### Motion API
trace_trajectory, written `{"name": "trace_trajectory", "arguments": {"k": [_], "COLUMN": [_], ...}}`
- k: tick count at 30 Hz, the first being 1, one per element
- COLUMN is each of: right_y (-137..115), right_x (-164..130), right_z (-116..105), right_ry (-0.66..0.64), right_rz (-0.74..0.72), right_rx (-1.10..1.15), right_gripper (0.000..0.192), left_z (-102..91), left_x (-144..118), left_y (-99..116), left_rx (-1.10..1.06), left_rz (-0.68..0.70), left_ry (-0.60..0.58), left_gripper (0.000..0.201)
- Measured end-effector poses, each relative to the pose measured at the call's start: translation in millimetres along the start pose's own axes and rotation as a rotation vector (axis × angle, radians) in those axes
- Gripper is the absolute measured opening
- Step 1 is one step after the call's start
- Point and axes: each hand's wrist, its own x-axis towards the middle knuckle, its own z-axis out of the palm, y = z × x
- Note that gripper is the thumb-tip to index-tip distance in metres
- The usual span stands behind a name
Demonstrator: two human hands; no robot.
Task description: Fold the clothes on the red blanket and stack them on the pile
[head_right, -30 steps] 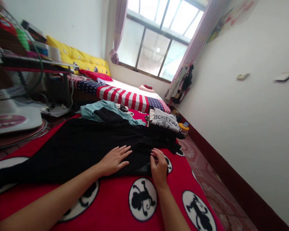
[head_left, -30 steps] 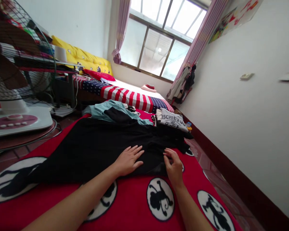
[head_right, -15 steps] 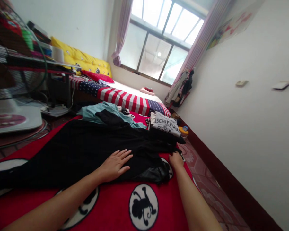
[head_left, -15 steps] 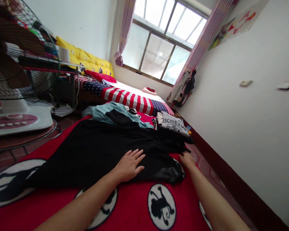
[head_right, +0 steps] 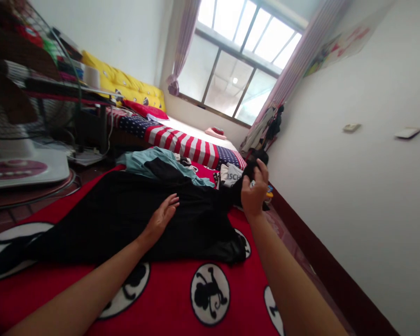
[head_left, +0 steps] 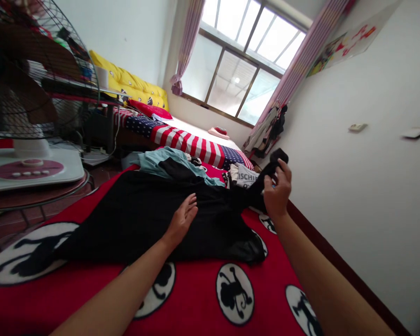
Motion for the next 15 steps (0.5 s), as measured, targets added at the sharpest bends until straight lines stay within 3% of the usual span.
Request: {"name": "trace_trajectory", "arguments": {"k": [1,4,6,10,13,15], "right_y": [-23,-79,-95,-78,-43,-22], "right_x": [7,9,-5,-61,-103,-125], "right_z": [3,15,25,46,55,56], "right_ry": [-0.035,-0.393,-0.534,-0.373,-0.294,-0.279], "right_rz": [-0.072,-0.296,-0.294,0.044,0.329,0.439], "right_rx": [0.083,0.278,0.367,0.428,0.367,0.304], "right_gripper": [0.044,0.033,0.026,0.02,0.02,0.021], "left_z": [-7.4,-37.2,-58.7,-84.6,-85.2,-82.2], "left_x": [3,10,11,10,13,15], "left_y": [4,17,24,29,21,12], "left_rx": [-0.141,-0.48,-0.598,-0.576,-0.346,-0.152], "left_rz": [-0.051,-0.156,-0.178,-0.193,-0.237,-0.208], "left_ry": [0.068,0.249,0.36,0.538,0.645,0.706], "left_gripper": [0.065,0.072,0.077,0.072,0.059,0.056]}}
